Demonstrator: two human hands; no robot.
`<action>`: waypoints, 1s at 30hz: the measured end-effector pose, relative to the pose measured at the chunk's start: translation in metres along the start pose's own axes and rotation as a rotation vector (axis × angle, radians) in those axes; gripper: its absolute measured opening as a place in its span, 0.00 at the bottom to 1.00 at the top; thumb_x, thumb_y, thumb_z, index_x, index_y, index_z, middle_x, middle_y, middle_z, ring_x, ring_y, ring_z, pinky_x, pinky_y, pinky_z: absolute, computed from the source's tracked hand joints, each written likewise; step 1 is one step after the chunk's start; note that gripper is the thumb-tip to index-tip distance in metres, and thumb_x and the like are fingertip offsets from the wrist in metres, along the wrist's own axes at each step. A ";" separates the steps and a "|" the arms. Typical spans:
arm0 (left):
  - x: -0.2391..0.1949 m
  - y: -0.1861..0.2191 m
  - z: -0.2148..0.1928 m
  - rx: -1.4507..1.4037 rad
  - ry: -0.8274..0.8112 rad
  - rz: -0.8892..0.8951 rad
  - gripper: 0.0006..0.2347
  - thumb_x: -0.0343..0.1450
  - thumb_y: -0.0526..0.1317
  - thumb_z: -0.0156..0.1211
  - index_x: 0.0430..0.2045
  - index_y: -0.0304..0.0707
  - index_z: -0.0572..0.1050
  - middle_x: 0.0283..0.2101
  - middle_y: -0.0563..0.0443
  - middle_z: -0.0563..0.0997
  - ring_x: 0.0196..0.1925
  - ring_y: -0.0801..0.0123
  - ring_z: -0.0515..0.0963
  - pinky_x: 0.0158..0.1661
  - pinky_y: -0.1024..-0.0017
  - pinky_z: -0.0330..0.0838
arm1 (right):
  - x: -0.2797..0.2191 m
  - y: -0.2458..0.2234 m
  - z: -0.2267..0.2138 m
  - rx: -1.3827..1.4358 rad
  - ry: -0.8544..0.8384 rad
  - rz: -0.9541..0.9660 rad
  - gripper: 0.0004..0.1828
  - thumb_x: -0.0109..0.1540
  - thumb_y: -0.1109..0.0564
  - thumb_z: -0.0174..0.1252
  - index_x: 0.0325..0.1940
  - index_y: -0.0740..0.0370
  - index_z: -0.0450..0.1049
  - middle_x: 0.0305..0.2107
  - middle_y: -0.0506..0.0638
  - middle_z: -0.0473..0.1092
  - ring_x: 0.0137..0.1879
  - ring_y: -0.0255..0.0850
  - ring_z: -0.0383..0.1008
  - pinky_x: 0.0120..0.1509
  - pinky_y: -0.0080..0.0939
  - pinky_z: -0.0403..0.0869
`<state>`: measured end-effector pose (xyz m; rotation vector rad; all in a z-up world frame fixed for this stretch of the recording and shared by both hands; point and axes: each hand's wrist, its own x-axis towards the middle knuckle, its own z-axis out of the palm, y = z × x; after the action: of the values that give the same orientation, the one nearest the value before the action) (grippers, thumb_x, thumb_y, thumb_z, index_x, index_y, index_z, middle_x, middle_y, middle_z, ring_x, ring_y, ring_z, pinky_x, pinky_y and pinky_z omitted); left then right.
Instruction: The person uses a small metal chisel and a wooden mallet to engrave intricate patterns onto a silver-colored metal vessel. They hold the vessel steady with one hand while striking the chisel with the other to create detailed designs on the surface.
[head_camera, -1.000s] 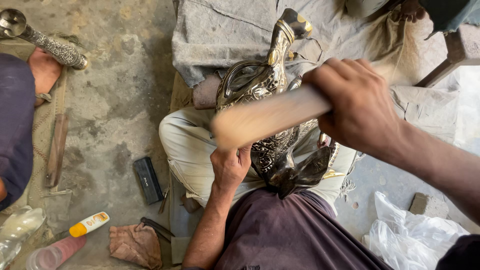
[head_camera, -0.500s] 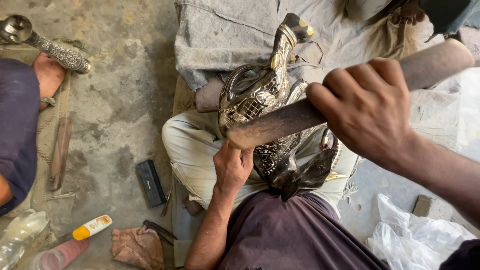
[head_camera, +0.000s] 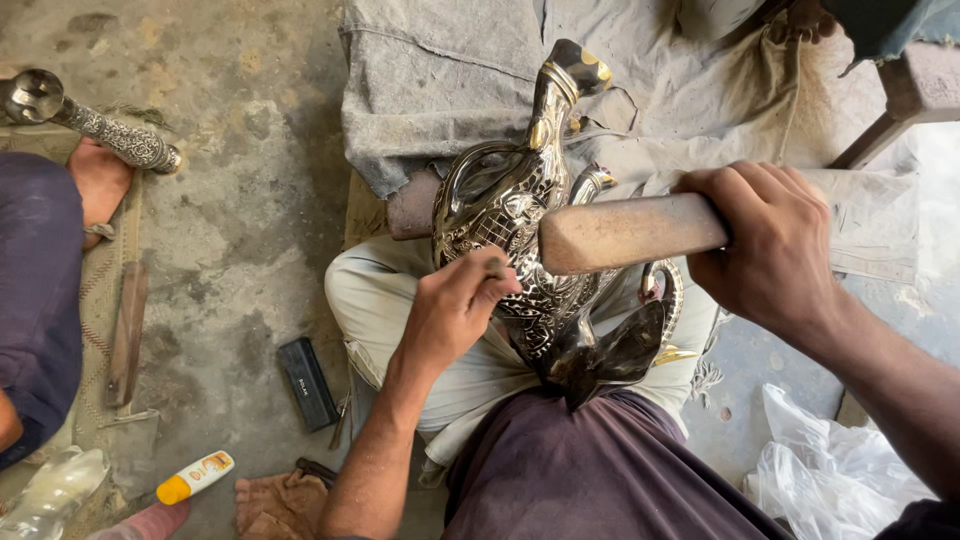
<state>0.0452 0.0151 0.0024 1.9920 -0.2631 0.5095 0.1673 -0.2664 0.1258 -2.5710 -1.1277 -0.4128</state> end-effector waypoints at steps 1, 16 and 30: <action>0.005 0.003 -0.002 0.046 -0.085 0.023 0.10 0.77 0.38 0.60 0.51 0.44 0.71 0.38 0.54 0.83 0.40 0.71 0.87 0.35 0.78 0.85 | -0.004 0.002 0.003 -0.016 0.003 0.014 0.20 0.55 0.64 0.65 0.51 0.60 0.75 0.40 0.53 0.75 0.44 0.48 0.75 0.50 0.46 0.71; 0.030 0.018 -0.021 0.185 -0.342 0.057 0.21 0.71 0.33 0.66 0.57 0.50 0.69 0.34 0.50 0.80 0.33 0.60 0.84 0.31 0.64 0.80 | -0.011 0.005 0.013 0.289 -0.057 0.214 0.16 0.58 0.63 0.66 0.49 0.62 0.73 0.33 0.50 0.75 0.37 0.42 0.77 0.39 0.44 0.75; 0.014 0.003 -0.013 0.218 -0.199 0.130 0.16 0.71 0.33 0.66 0.52 0.46 0.72 0.37 0.52 0.80 0.33 0.67 0.83 0.32 0.72 0.81 | -0.002 0.009 0.023 -0.138 -0.127 -0.037 0.19 0.58 0.62 0.69 0.53 0.59 0.76 0.40 0.53 0.76 0.50 0.47 0.76 0.56 0.51 0.72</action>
<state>0.0529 0.0255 0.0162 2.2520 -0.4804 0.4361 0.1759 -0.2653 0.1028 -2.7337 -1.2323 -0.3516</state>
